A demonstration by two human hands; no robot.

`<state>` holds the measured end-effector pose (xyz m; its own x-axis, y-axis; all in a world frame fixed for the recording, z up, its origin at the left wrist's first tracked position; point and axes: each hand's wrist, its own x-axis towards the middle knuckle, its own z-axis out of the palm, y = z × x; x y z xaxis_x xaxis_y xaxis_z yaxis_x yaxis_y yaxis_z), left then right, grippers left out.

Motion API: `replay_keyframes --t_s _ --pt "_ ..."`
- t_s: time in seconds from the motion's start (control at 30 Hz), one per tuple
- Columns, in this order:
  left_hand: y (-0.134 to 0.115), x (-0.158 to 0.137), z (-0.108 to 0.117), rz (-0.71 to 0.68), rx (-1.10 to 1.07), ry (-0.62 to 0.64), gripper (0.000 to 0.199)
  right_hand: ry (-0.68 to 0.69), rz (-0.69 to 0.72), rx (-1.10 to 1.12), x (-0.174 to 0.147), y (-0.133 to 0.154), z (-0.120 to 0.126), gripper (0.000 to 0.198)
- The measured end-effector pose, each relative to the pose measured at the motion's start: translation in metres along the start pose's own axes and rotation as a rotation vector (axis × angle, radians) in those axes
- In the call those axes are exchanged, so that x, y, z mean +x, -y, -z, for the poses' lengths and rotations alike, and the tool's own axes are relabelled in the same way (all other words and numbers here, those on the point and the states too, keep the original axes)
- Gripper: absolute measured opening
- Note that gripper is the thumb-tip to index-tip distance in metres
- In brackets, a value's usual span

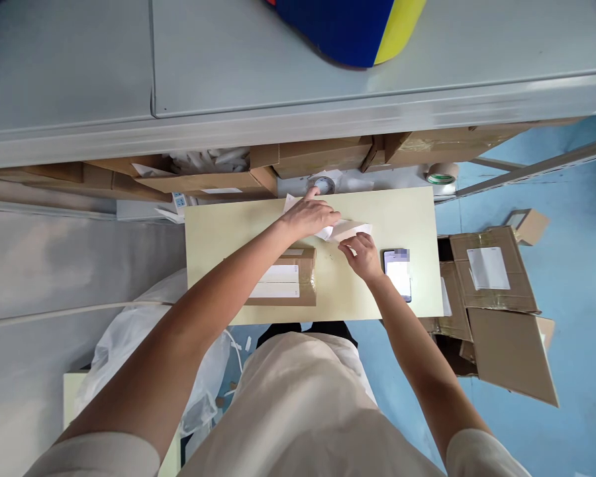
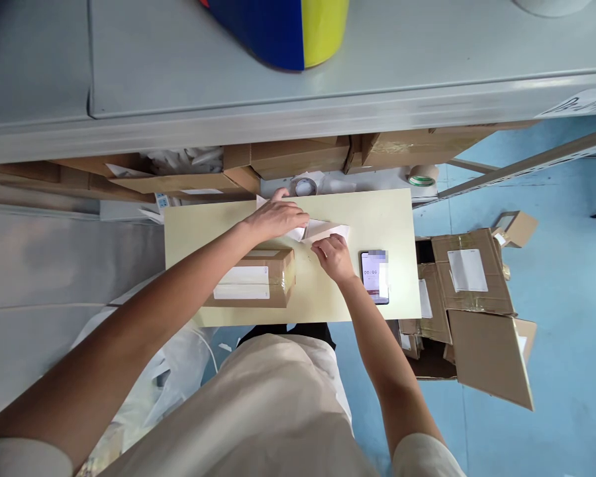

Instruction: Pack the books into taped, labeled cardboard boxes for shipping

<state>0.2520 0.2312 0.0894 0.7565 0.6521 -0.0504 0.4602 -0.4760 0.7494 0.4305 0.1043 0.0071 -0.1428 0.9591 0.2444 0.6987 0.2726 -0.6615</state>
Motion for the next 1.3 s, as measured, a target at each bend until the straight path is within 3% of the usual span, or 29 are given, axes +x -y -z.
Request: replay_keyframes --t_s 0.23,0.33,0.4,0.5,0.6,0.7,0.8,0.87,1.03,1.13,1.3 --pt "-0.001 -0.011 0.019 0.025 0.172 -0.176 0.013 0.117 0.023 -0.063 -0.025 -0.004 -0.01 0.015" --pt "-0.015 -0.025 0.026 0.087 0.206 -0.304 0.013 0.133 0.02 -0.02 -0.026 0.009 -0.003 0.032" --pt "-0.027 -0.039 0.03 0.128 0.18 -0.388 0.013 0.07 -0.044 0.062 -0.023 0.028 0.009 0.038" --pt "-0.051 -0.065 0.032 0.173 0.021 -0.526 0.016 -0.032 -0.17 0.296 -0.015 0.072 0.031 0.049" --pt "-0.078 -0.095 0.029 0.214 -0.315 -0.64 0.02 -0.043 -0.205 0.568 -0.009 0.121 0.044 0.066" --pt "-0.1 -0.127 0.028 0.263 -0.599 -0.691 0.023 -0.087 -0.256 0.653 -0.008 0.157 0.049 0.052" --pt "-0.11 -0.16 0.033 0.28 -0.749 -0.68 0.021 -0.065 -0.241 0.557 -0.011 0.178 0.057 0.028" --pt "-0.111 -0.179 0.036 0.294 -0.778 -0.641 0.018 -0.05 -0.177 0.393 -0.014 0.191 0.065 0.025" --pt "-0.121 -0.21 0.027 0.336 -0.903 -0.678 0.015 -0.299 0.077 -0.159 -0.018 0.243 0.072 0.037" --pt "-0.135 -0.222 0.017 0.276 -1.088 -0.689 0.02 -0.24 0.255 -0.192 -0.02 0.275 0.065 0.029" --pt "-0.151 -0.244 0.011 0.164 -1.371 -0.643 0.031 -0.301 0.277 -0.195 -0.024 0.296 0.057 0.024"
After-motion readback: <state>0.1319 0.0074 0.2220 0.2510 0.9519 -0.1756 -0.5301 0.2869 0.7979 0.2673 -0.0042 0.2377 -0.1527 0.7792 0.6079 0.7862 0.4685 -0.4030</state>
